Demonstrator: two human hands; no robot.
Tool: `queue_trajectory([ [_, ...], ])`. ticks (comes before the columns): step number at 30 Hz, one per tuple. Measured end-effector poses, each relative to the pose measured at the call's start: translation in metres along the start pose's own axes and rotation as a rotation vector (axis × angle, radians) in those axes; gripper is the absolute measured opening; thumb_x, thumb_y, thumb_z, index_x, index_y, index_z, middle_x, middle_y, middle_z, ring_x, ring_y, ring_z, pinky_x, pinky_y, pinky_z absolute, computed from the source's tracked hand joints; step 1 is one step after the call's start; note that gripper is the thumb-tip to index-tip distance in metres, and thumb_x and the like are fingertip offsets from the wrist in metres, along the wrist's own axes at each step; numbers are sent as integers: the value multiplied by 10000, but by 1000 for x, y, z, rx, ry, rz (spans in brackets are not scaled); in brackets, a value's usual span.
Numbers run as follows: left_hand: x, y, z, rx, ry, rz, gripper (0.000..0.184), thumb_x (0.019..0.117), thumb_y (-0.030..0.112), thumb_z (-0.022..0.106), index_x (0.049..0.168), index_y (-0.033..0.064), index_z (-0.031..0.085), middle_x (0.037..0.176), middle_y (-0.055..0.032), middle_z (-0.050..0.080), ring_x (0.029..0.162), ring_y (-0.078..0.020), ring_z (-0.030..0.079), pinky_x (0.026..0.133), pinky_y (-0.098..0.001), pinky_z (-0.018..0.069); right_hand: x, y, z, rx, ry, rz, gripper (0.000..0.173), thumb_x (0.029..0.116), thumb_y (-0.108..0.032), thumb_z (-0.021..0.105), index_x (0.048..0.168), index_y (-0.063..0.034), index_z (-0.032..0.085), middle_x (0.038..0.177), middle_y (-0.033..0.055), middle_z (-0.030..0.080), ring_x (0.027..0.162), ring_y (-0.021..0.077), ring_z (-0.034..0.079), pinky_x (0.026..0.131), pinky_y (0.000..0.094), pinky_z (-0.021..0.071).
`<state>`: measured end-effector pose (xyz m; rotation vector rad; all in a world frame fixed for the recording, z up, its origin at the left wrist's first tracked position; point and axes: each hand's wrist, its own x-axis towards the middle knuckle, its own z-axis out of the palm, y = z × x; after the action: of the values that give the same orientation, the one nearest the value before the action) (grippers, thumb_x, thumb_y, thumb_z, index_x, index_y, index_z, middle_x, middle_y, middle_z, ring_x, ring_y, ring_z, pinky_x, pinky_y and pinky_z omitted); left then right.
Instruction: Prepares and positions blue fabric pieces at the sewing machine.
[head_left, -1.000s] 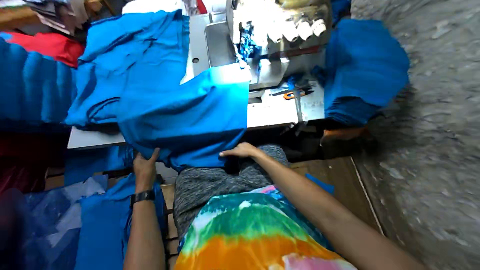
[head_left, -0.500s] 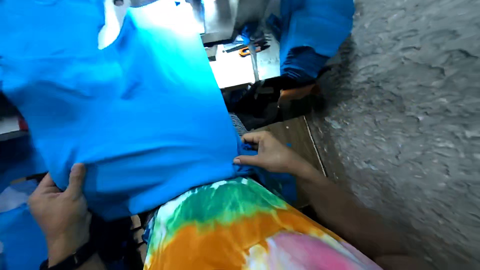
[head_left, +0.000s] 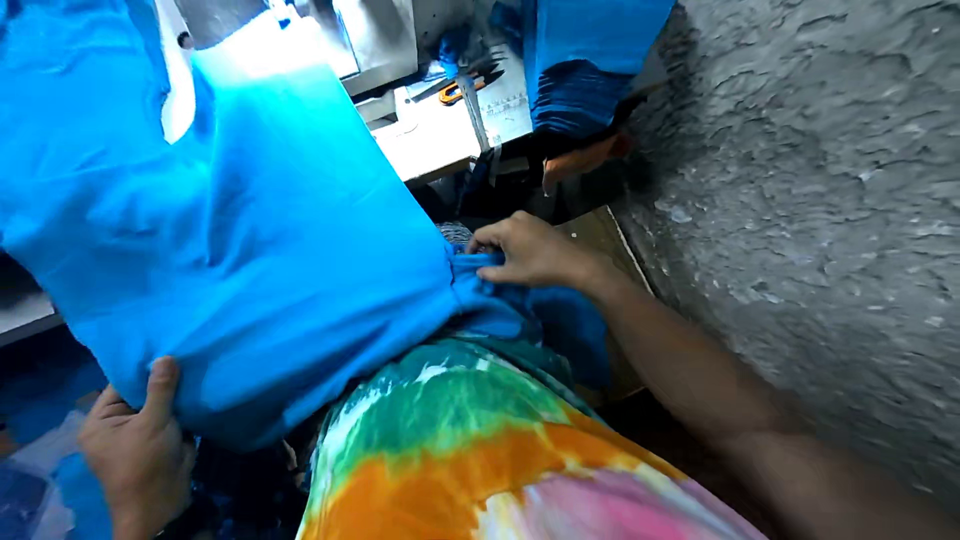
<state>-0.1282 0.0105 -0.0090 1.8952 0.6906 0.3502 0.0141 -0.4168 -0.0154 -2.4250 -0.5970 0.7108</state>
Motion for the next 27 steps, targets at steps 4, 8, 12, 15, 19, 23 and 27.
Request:
queue_trajectory([
  [4, -4, 0, 8, 4, 8, -20, 188, 1015, 195, 630, 1138, 52, 617, 925, 77, 699, 830, -2, 698, 775, -230, 611, 34, 17, -14, -159, -160, 131, 398, 959, -63, 617, 1347, -152, 634, 1094, 93, 736, 1002, 297, 705, 882, 567, 557],
  [8, -5, -7, 11, 15, 21, -43, 196, 1016, 200, 630, 1138, 48, 608, 919, 76, 693, 832, 1, 693, 782, -224, 605, 60, 20, 1, -104, -60, -12, 686, 869, -522, 777, 1388, -99, 628, 1343, 135, 627, 1301, 344, 532, 1069, 564, 451],
  [12, -5, -3, 12, 26, 10, -33, 206, 1019, 195, 623, 1152, 39, 604, 924, 76, 694, 838, 2, 694, 784, -222, 605, 78, 22, 46, 52, 7, -142, 518, 819, -518, 818, 1023, -48, 741, 1211, 120, 627, 1199, 325, 530, 993, 561, 437],
  [15, -8, -5, 2, 4, 24, -42, 160, 1022, 184, 612, 1128, 64, 617, 918, 96, 699, 831, 0, 699, 782, -225, 611, 42, 16, 53, 315, 227, -64, 316, 838, -305, 863, 878, -55, 674, 820, 63, 653, 750, 186, 623, 687, 399, 535],
  [19, -7, -15, 8, 35, -11, -76, 180, 1017, 199, 625, 1131, 60, 616, 916, 103, 692, 829, 13, 692, 789, -215, 604, 2, 13, 58, 507, 307, 363, 422, 728, -347, 948, 839, -75, 645, 560, 6, 481, 486, 120, 442, 491, 319, 407],
  [23, -9, -14, 0, -20, -20, -36, 142, 1005, 156, 633, 1114, 65, 619, 912, 104, 709, 832, -9, 707, 790, -230, 614, -30, 2, 51, 611, 292, 317, 362, 765, -357, 919, 790, -89, 677, 612, -27, 537, 542, 66, 475, 535, 266, 421],
  [27, -4, 17, -16, -87, -1, 56, 109, 999, 120, 625, 1102, 82, 632, 927, 119, 725, 856, -14, 713, 808, -235, 616, -36, -14, 34, 573, 359, -127, 224, 908, -334, 785, 856, -121, 740, 829, -55, 692, 789, 9, 634, 718, 202, 541],
])
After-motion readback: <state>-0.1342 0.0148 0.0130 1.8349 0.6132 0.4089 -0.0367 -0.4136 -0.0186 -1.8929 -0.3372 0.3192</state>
